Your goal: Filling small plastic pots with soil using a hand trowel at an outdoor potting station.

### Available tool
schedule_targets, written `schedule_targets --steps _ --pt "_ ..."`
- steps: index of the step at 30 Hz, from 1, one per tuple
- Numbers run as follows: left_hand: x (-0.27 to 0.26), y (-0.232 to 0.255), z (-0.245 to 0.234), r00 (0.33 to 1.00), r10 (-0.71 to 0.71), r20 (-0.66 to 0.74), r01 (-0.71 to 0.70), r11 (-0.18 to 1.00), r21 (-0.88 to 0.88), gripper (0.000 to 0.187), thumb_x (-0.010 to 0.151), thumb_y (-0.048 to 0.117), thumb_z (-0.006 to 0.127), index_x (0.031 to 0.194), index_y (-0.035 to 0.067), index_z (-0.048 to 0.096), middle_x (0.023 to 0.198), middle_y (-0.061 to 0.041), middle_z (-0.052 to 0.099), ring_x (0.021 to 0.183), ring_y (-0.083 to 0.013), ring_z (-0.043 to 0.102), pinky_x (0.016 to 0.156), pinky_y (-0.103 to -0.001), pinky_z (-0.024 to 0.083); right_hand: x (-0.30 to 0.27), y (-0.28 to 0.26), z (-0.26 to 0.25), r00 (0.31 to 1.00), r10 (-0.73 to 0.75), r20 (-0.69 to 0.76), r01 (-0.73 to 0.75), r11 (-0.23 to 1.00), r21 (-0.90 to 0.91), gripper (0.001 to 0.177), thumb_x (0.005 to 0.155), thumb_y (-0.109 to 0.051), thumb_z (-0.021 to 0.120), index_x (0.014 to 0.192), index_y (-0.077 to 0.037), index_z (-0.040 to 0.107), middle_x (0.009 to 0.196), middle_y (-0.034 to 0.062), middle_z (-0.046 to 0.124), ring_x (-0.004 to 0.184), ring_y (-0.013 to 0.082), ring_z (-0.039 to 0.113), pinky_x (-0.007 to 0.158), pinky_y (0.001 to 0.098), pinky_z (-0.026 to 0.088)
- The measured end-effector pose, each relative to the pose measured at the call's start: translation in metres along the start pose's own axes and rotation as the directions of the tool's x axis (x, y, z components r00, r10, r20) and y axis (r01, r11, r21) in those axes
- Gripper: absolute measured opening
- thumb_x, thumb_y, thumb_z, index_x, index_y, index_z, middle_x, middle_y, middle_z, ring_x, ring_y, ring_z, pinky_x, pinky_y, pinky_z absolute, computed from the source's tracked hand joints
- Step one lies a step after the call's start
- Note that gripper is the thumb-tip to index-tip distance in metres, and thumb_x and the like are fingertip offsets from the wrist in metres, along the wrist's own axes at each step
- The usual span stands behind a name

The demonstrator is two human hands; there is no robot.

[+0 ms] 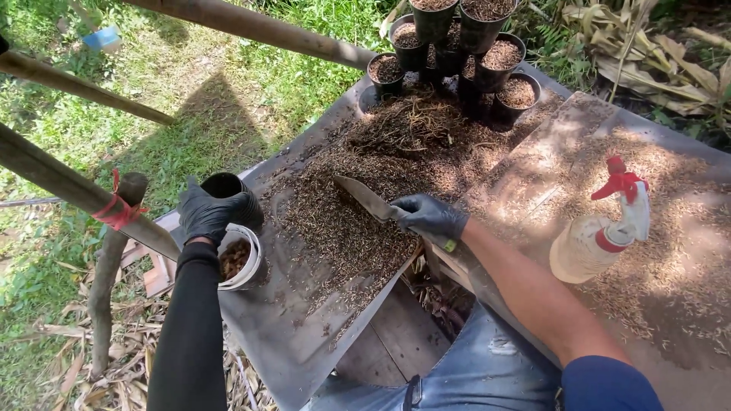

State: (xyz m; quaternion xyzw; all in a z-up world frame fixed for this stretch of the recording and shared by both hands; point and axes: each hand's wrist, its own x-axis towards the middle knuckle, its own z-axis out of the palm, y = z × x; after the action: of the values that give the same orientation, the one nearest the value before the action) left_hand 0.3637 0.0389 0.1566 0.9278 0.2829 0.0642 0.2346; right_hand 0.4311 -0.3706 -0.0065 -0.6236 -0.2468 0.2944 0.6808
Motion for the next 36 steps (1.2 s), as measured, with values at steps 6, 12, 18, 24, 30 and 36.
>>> schedule_targets --steps 6,12,18,24,30,36 --pt "0.01 -0.001 0.0 1.0 -0.02 -0.009 0.021 0.998 0.062 0.125 0.065 0.061 0.088 0.159 0.0 0.032 0.145 -0.035 0.048 0.136 -0.0505 0.046 0.109 -0.06 0.04 -0.002 0.003 0.001 1.0 0.003 0.001 -0.003 1.0 0.026 0.048 0.079 -0.004 0.07 0.126 0.008 0.066 0.067 0.0128 0.069 0.056 0.0143 0.061 0.051 0.0269 0.049" --pt "0.014 0.003 0.006 0.999 -0.018 -0.028 0.019 0.999 0.046 0.121 0.065 0.059 0.089 0.158 0.002 0.036 0.145 -0.036 0.045 0.135 -0.0517 0.046 0.109 -0.059 0.04 0.002 0.014 -0.005 0.999 -0.006 0.036 0.002 0.994 0.111 0.051 0.079 -0.001 0.073 0.129 0.008 0.064 0.075 0.0152 0.072 0.062 0.0172 0.066 0.052 0.0272 0.053" --pt "0.029 -0.014 0.011 0.996 0.029 -0.079 -0.024 0.998 0.062 0.111 0.065 0.055 0.088 0.149 -0.004 0.045 0.136 -0.038 0.053 0.13 -0.0513 0.052 0.106 -0.056 0.044 0.007 0.016 -0.008 0.999 0.013 0.042 -0.017 0.996 0.085 0.052 0.08 -0.002 0.073 0.13 0.008 0.063 0.077 0.0161 0.071 0.064 0.0187 0.068 0.051 0.0302 0.055" --pt "0.025 -0.011 0.006 0.996 0.026 -0.081 -0.024 0.999 0.024 0.112 0.064 0.055 0.09 0.149 -0.003 0.046 0.139 -0.032 0.057 0.131 -0.0462 0.053 0.108 -0.052 0.044 0.007 0.02 -0.01 0.998 0.026 0.061 -0.033 0.993 0.117 0.055 0.08 0.003 0.073 0.133 0.007 0.061 0.078 0.0151 0.07 0.065 0.0197 0.068 0.052 0.0294 0.056" --pt "0.028 -0.013 -0.001 0.995 0.045 -0.088 -0.046 0.999 -0.015 0.112 0.06 0.049 0.093 0.15 0.001 0.045 0.137 -0.031 0.056 0.13 -0.0478 0.053 0.106 -0.053 0.045 0.013 0.04 -0.018 0.997 0.013 0.075 -0.02 0.995 0.095 0.053 0.083 -0.001 0.074 0.134 0.004 0.061 0.075 0.0144 0.07 0.062 0.0189 0.068 0.05 0.0296 0.055" --pt "0.036 -0.021 0.005 0.998 0.057 -0.035 -0.057 0.998 -0.012 0.114 0.06 0.043 0.093 0.153 0.0 0.042 0.14 -0.034 0.051 0.134 -0.0498 0.048 0.11 -0.055 0.041 0.01 0.034 -0.014 0.998 0.025 0.058 -0.03 0.996 0.086 0.053 0.082 0.0 0.074 0.134 0.002 0.062 0.071 0.0144 0.07 0.059 0.0177 0.065 0.049 0.0283 0.053"
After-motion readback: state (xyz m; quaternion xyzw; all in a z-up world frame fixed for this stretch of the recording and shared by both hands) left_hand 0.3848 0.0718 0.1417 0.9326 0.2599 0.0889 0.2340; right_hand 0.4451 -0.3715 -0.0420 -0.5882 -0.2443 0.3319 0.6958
